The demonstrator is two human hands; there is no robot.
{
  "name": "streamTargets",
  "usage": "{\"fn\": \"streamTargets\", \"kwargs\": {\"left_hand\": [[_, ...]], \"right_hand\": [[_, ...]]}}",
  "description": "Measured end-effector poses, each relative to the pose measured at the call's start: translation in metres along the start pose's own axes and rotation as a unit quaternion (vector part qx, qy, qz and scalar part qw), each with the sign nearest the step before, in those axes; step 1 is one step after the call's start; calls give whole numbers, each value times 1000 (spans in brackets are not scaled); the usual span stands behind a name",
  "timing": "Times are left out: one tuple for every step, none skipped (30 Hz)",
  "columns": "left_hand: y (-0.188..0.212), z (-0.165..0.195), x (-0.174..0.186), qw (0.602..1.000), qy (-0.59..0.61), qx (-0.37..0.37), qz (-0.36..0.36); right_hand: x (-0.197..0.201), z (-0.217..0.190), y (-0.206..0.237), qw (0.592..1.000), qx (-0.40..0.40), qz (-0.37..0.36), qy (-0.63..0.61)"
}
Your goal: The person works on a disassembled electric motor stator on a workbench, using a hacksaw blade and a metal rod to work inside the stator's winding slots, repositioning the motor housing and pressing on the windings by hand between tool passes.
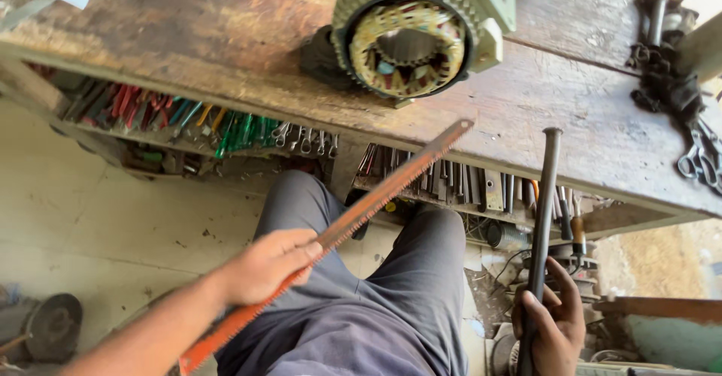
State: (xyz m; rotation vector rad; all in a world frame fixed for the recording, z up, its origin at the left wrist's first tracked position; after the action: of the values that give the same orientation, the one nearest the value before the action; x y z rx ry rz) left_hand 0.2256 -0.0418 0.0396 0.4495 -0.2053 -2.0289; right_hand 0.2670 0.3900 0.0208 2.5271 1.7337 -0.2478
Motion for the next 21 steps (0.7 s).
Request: {"fn": "streamTargets", "kwargs": {"left_hand": [[-11, 2, -4, 999, -52, -8, 14], [-31, 1, -12, 994, -103, -17, 29], [-54, 1, -21, 987, -153, -26, 44], [-84, 4, -32, 985, -148, -61, 59], [-121, 8, -46, 982, -141, -96, 75], [-162, 14, -59, 974, -159, -128, 100], [-206, 25, -75, 968, -150, -170, 112], [-249, 36, -88, 950, -187, -195, 159], [-289, 41, -97, 943, -226, -152, 192], [-327, 52, -108, 938, -223, -149, 220], [-361, 63, -117, 933, -217, -146, 246], [-393, 74, -124, 925, -255, -101, 262], [-419, 83, -127, 914, -295, -56, 274], [-437, 94, -129, 907, -304, -57, 285], [-448, 106, -129, 900, -313, -58, 298], [-456, 118, -128, 891, -325, -58, 312], [-463, 122, -128, 890, -339, -55, 299], [-469, 125, -126, 890, -350, -51, 286], [-472, 131, -121, 888, -362, -50, 278], [-469, 137, -119, 880, -387, -68, 266], [-460, 137, -119, 873, -410, -81, 251]], "right_hand": [[1, 2, -8, 1000, 5, 6, 14], [1, 5, -19, 999, 9, 11, 29], [1, 7, -32, 999, 14, 15, 44], [0, 8, -50, 998, 26, 16, 62], [-1, 9, -72, 996, 37, 17, 81], [-3, 9, -95, 994, 49, 17, 101], [-5, 9, -122, 992, 53, 18, 112], [-9, 8, -153, 991, 59, 18, 123], [-12, 7, -186, 988, 49, 17, 144], [-17, 7, -217, 985, 38, 15, 167], [-24, 5, -247, 970, 53, 8, 237], [-31, 1, -277, 950, 68, 3, 306], [-40, -2, -305, 916, 89, -4, 391], [-48, -3, -328, 874, 107, -8, 474], [-58, -5, -347, 842, 146, -1, 519], [-68, -6, -362, 807, 183, 6, 561], [-71, -1, -374, 796, 167, 3, 581], [-75, 5, -384, 784, 150, -2, 602], [-78, 8, -394, 772, 138, -7, 620], [-82, 9, -400, 757, 163, -13, 633], [-85, 10, -401, 740, 183, -23, 647]]}}
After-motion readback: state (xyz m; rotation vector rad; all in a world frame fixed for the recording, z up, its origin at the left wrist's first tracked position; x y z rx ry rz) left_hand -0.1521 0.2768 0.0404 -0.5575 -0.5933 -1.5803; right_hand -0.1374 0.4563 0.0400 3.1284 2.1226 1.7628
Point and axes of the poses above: each hand's wrist, its own y-axis away from the middle knuckle, its own x-axis out of the back of the hand, z = x × y, the point moved 6 cm from there along -y, towards the middle knuckle, and after that the axes turned 5 degrees about z, right-handed, at the moved point
